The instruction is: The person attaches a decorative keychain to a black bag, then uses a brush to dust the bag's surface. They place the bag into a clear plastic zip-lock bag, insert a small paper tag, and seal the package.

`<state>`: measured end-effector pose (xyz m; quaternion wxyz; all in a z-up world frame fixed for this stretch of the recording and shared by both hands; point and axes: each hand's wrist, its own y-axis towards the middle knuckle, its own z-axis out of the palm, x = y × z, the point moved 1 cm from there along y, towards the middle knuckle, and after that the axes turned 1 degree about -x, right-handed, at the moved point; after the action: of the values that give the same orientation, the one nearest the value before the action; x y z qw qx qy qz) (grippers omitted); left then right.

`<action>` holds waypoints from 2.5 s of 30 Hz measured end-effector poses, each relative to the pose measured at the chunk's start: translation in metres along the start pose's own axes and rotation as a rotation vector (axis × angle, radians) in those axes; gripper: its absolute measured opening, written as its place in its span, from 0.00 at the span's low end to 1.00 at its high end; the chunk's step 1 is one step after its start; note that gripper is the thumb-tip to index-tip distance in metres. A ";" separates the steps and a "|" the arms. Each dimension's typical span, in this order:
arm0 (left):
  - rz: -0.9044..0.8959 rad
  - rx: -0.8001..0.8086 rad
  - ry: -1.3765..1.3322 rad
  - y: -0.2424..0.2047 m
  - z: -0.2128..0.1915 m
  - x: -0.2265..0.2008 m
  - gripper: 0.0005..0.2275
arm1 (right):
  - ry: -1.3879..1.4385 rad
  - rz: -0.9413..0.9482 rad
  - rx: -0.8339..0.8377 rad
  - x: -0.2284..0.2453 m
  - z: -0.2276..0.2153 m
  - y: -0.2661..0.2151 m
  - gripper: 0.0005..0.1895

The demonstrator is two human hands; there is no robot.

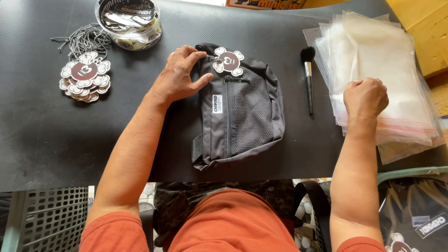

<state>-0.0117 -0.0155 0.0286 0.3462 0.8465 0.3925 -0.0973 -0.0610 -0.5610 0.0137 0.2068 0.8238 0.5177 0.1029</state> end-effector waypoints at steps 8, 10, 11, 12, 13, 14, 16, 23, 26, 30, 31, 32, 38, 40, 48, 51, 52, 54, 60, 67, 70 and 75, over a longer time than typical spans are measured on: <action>0.017 -0.015 0.001 0.000 -0.001 -0.001 0.24 | 0.019 -0.015 -0.023 -0.027 0.013 0.016 0.09; 0.015 -0.018 0.000 0.001 -0.001 -0.002 0.24 | 0.034 -0.014 -0.003 -0.027 0.003 0.017 0.11; -0.008 -0.007 -0.006 0.001 -0.002 -0.002 0.25 | 0.029 -0.015 -0.002 -0.026 -0.003 0.019 0.11; -0.032 0.005 -0.011 0.001 -0.002 -0.002 0.25 | 0.024 -0.015 -0.002 -0.025 -0.010 0.020 0.12; -0.033 0.005 -0.011 0.001 -0.003 -0.002 0.25 | 0.025 -0.016 -0.002 -0.028 -0.011 0.023 0.12; -0.056 0.004 -0.007 0.001 -0.003 -0.001 0.26 | 0.029 -0.034 -0.016 -0.031 -0.013 0.026 0.10; -0.081 0.003 -0.006 0.001 0.000 0.002 0.27 | 0.029 -0.052 -0.030 -0.037 -0.015 0.033 0.09; 0.018 -0.166 0.003 0.008 -0.009 -0.010 0.23 | 0.164 -0.201 -0.139 -0.014 -0.062 0.040 0.09; 0.056 -0.198 -0.072 0.015 -0.015 -0.028 0.18 | 0.212 -0.280 -0.134 0.041 -0.099 0.036 0.08; 0.057 -0.073 -0.367 0.031 -0.018 -0.057 0.11 | 0.211 -0.361 -0.211 0.116 -0.104 0.038 0.09; 0.056 -0.072 -0.365 0.036 -0.018 -0.072 0.11 | 0.214 -0.361 -0.210 0.138 -0.109 0.035 0.09; -0.094 0.004 -0.544 0.040 -0.018 -0.086 0.13 | 0.241 -0.386 -0.227 0.161 -0.113 0.031 0.09; -0.578 0.297 -1.043 0.055 0.012 -0.126 0.31 | 0.718 -0.402 0.188 0.266 -0.149 0.005 0.09; -0.679 0.279 -1.200 0.057 0.017 -0.126 0.33 | 0.854 -0.286 0.496 0.287 -0.162 -0.004 0.09; -0.912 0.012 -1.221 0.064 0.029 -0.103 0.18 | 1.155 -0.495 0.691 0.300 -0.132 -0.010 0.19; -0.914 -0.107 -1.245 0.068 0.034 -0.084 0.11 | 1.216 -0.613 0.639 0.290 -0.118 -0.017 0.26; -0.913 -0.106 -1.247 0.068 0.034 -0.077 0.11 | 1.214 -0.612 0.638 0.281 -0.123 -0.023 0.26; -0.888 -0.140 -1.199 0.066 0.030 -0.061 0.04 | 0.984 -0.478 0.392 0.264 -0.132 -0.033 0.26; -0.763 -0.324 -0.921 0.058 0.015 -0.025 0.13 | 0.479 -0.234 0.413 0.195 -0.097 -0.054 0.19; -0.324 -0.317 -0.282 0.050 0.009 -0.002 0.15 | 0.748 -0.313 0.503 0.184 -0.094 -0.078 0.24; -0.319 -0.249 -0.285 0.044 0.004 0.003 0.15 | 0.744 -0.345 0.534 0.166 -0.117 -0.087 0.28; -0.316 -0.138 -0.372 0.025 0.006 0.009 0.10 | 0.450 -0.184 0.743 0.137 -0.163 -0.105 0.23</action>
<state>0.0134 -0.0256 0.0333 0.4500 0.7165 0.4553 -0.2772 -0.1478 -0.3602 0.1064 -0.2129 0.7497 0.6230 0.0675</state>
